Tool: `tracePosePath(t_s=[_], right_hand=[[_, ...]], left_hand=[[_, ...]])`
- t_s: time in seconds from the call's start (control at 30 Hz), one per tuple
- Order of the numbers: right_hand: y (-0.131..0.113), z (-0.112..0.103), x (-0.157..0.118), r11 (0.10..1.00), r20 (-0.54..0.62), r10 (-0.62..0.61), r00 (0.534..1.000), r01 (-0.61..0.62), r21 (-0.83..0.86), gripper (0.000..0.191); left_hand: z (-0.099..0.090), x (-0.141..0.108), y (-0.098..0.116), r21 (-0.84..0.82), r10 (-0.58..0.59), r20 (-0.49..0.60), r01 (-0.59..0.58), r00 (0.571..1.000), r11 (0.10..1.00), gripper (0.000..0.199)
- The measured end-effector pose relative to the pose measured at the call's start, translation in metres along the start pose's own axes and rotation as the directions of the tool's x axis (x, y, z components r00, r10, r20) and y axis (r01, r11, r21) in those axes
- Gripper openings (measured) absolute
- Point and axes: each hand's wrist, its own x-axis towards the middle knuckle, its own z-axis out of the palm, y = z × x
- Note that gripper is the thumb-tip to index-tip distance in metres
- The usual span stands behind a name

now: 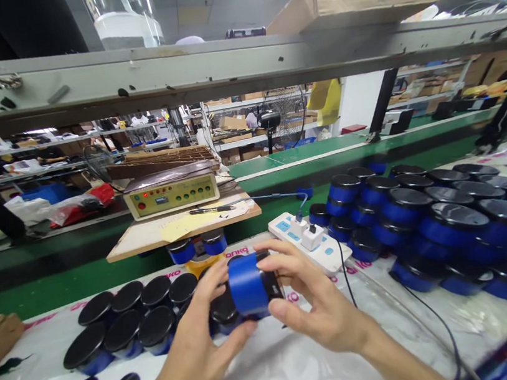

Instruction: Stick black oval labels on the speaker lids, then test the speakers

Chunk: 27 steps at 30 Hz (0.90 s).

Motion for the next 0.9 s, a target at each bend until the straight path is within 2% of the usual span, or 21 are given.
tracePosePath(t_s=[0.07,0.17,0.23,0.3,0.37,0.43,0.47,0.5,0.57,0.63,0.73,0.83,0.9], right_hand=[[-0.006,0.007,-0.002,1.0,0.051,0.011,0.999,-0.012,0.017,0.042],[-0.013,0.014,-0.005,1.0,0.099,0.005,0.995,-0.006,0.007,0.044],[-0.015,0.014,-0.005,0.996,0.095,-0.036,0.995,0.043,-0.077,0.044],[-0.011,0.008,-0.001,0.965,0.045,-0.047,0.998,0.056,-0.254,0.042],[0.003,-0.004,0.006,0.859,-0.031,0.045,0.998,-0.055,-0.509,0.039],[0.025,-0.016,0.011,0.633,-0.117,0.228,0.967,-0.238,-0.737,0.039],[0.038,-0.022,0.013,0.489,-0.148,0.329,0.933,-0.302,-0.819,0.041],[0.052,-0.026,0.013,0.425,-0.158,0.38,0.911,-0.324,-0.845,0.044],[0.076,-0.031,0.011,0.373,-0.152,0.433,0.888,-0.33,-0.867,0.046],[0.091,-0.032,0.007,0.375,-0.131,0.442,0.887,-0.316,-0.871,0.047],[0.098,-0.03,0.004,0.363,-0.106,0.44,0.892,-0.284,-0.887,0.048],[0.098,-0.026,0.005,0.356,-0.081,0.414,0.907,-0.243,-0.902,0.048],[0.1,-0.025,0.005,0.367,-0.062,0.36,0.931,-0.203,-0.908,0.046]], left_hand=[[-0.012,0.0,0.005,-0.094,-0.034,-0.012,0.033,0.999,0.995,0.078],[-0.017,0.001,0.013,-0.059,0.054,-0.026,-0.055,0.998,0.997,0.074],[-0.015,0.0,0.017,-0.002,0.082,-0.054,-0.083,0.995,0.997,0.073],[-0.013,-0.006,0.018,0.098,0.065,-0.059,-0.059,0.996,0.993,0.073],[-0.013,-0.019,0.015,0.234,0.076,0.017,-0.078,0.997,0.969,0.065],[-0.016,-0.039,0.007,0.331,0.087,0.154,-0.135,0.984,0.934,0.042],[-0.019,-0.051,0.002,0.36,0.075,0.207,-0.147,0.976,0.921,0.029],[-0.023,-0.063,-0.004,0.384,0.045,0.237,-0.136,0.971,0.913,0.021],[-0.033,-0.087,-0.015,0.434,-0.059,0.254,-0.06,0.965,0.899,0.02],[-0.043,-0.108,-0.024,0.481,-0.164,0.226,0.037,0.96,0.876,0.022],[-0.049,-0.131,-0.033,0.514,-0.259,0.147,0.15,0.954,0.844,0.023],[-0.042,-0.149,-0.038,0.49,-0.3,0.023,0.251,0.954,0.835,0.028],[-0.033,-0.158,-0.041,0.462,-0.287,-0.086,0.294,0.954,0.837,0.028]])
